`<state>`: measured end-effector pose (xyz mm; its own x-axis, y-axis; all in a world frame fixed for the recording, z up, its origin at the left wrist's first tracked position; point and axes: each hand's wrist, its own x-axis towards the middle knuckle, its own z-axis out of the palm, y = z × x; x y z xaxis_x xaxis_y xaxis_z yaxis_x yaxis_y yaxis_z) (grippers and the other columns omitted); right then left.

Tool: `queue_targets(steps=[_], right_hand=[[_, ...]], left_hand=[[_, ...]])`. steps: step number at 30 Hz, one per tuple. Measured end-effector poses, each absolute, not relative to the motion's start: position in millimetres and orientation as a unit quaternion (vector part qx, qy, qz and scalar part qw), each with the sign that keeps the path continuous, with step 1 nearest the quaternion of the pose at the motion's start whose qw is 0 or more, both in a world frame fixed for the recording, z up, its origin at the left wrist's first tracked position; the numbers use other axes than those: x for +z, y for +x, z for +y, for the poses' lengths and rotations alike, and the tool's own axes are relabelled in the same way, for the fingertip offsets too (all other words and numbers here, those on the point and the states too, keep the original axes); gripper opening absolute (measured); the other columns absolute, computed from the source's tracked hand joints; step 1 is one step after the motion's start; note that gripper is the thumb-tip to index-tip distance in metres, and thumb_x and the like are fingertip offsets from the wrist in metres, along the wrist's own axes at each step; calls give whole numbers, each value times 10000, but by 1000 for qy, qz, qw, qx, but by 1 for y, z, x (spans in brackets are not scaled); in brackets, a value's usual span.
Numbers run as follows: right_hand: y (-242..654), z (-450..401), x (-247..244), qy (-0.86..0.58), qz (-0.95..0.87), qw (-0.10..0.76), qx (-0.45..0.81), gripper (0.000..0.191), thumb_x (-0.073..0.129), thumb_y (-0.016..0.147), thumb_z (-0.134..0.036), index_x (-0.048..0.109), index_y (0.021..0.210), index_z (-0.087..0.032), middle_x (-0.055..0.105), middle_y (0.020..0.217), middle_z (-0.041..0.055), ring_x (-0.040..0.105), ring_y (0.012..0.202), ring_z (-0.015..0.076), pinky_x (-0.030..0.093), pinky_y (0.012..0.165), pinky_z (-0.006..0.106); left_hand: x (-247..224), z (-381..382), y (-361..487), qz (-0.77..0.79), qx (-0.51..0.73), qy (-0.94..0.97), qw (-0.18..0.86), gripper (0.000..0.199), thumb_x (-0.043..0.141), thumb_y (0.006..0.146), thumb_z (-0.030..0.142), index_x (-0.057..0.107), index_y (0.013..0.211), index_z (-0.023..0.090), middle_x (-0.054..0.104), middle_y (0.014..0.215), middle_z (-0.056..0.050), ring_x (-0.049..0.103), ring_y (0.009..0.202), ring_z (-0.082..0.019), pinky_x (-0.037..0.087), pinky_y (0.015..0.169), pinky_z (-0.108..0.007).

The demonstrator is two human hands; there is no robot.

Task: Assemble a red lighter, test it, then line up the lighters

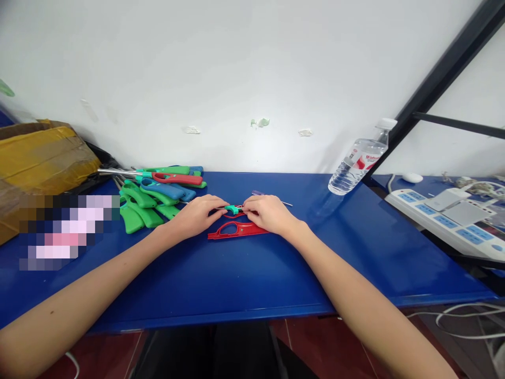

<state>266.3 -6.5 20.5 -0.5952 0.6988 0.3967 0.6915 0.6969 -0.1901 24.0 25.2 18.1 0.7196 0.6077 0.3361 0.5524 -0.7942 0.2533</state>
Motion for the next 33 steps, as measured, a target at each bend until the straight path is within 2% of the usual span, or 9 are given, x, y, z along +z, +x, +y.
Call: queue_targets(steps=[6,14,18,23,33], right_hand=[[262,-14,25,-396,-899,189,-22,232,545,892,-113,760,896,-200,762,1071,51,720,873,202,551,781,323],[256,-18,30,-413,-896,160,-29,231,527,888,-97,741,900,-184,757,1026,63,700,830,194,509,701,296],[255,-17,29,-438,-880,182,5,204,547,874,-108,720,945,-187,753,968,57,689,812,187,506,733,303],[256,-14,26,-448,-866,220,42,165,566,851,-124,705,906,-194,753,936,47,693,820,197,513,792,329],[254,-14,29,-452,-853,251,68,147,566,863,-128,693,914,-182,728,949,65,678,798,185,517,746,311]], left_hand=[[17,27,23,332,219,914,77,228,527,955,204,743,1027,187,744,1028,-62,671,952,-218,512,848,-326],[16,24,26,374,226,898,51,199,572,919,198,759,986,212,756,976,-41,673,886,-212,498,770,-303],[16,24,25,370,229,898,57,200,567,915,191,757,980,201,755,960,-45,669,856,-206,494,749,-299],[16,25,24,339,237,907,75,211,556,908,175,742,1007,176,743,1013,-70,659,897,-212,508,802,-317],[17,26,24,360,254,894,86,225,548,907,182,747,1010,207,756,959,-41,684,841,-195,508,743,-289]])
